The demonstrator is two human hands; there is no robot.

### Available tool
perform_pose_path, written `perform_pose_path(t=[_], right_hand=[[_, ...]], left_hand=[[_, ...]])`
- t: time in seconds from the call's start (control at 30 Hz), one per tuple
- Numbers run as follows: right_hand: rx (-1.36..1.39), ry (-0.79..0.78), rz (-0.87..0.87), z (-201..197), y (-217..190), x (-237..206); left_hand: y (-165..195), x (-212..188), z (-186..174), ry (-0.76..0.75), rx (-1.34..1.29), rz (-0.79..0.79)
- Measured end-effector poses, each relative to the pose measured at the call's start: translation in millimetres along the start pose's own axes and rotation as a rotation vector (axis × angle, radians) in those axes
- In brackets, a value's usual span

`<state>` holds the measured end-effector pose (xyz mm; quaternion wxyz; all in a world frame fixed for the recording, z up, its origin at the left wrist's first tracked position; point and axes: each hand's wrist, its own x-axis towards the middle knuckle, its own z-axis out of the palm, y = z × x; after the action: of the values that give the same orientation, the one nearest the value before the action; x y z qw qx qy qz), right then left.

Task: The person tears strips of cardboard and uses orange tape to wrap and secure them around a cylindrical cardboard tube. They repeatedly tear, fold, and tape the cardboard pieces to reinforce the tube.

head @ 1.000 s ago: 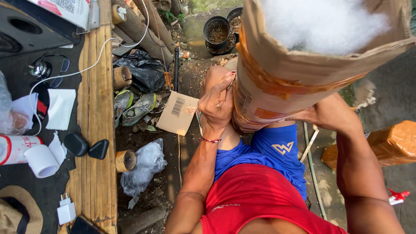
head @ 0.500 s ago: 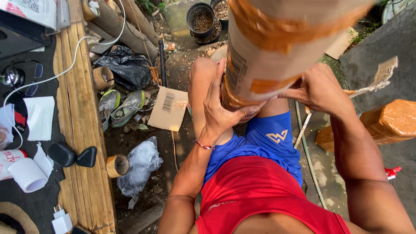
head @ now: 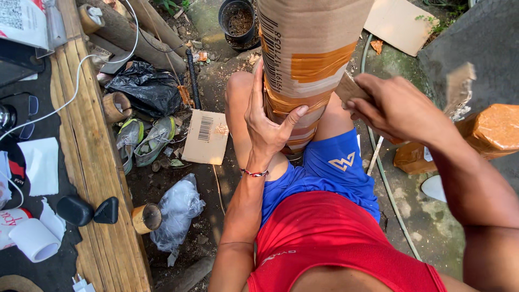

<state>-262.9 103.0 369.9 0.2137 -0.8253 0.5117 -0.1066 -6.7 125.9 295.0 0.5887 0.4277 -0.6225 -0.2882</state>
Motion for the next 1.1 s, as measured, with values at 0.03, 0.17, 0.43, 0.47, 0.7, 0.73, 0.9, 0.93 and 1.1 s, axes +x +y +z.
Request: perform_pose_path(t=[0.03, 0.17, 0.43, 0.47, 0.7, 0.73, 0.9, 0.93, 1.1], right_hand=[[0.031, -0.063, 0.082, -5, -1, -6], [0.130, -0.197, 0.176, -32, -11, -37], [0.022, -0.289, 0.118, -56, -48, -68], [-0.042, -0.371, 0.148, -56, -54, -67], [-0.002, -0.327, -0.059, -27, -92, -44], [0.066, -0.287, -0.128, -23, -93, -40], [0.290, -0.054, -0.246, 0, -99, -14], [0.350, -0.052, -0.216, 6, -101, -8], [0.519, 0.123, -0.320, 33, -116, 8]], left_hand=[[0, 0, 0, 0.003, 0.002, 0.013], [1, -1, 3, 0.005, -0.026, -0.018], [6, -7, 14, -0.005, 0.035, 0.037], [6, -6, 15, 0.001, 0.046, 0.044], [5, -8, 20, 0.029, 0.064, -0.018], [5, -10, 21, 0.029, 0.047, -0.037], [0, -9, 24, 0.066, 0.173, 0.054], [-1, -9, 23, 0.054, 0.144, 0.056], [0, -23, 22, -0.094, -0.205, -0.046]])
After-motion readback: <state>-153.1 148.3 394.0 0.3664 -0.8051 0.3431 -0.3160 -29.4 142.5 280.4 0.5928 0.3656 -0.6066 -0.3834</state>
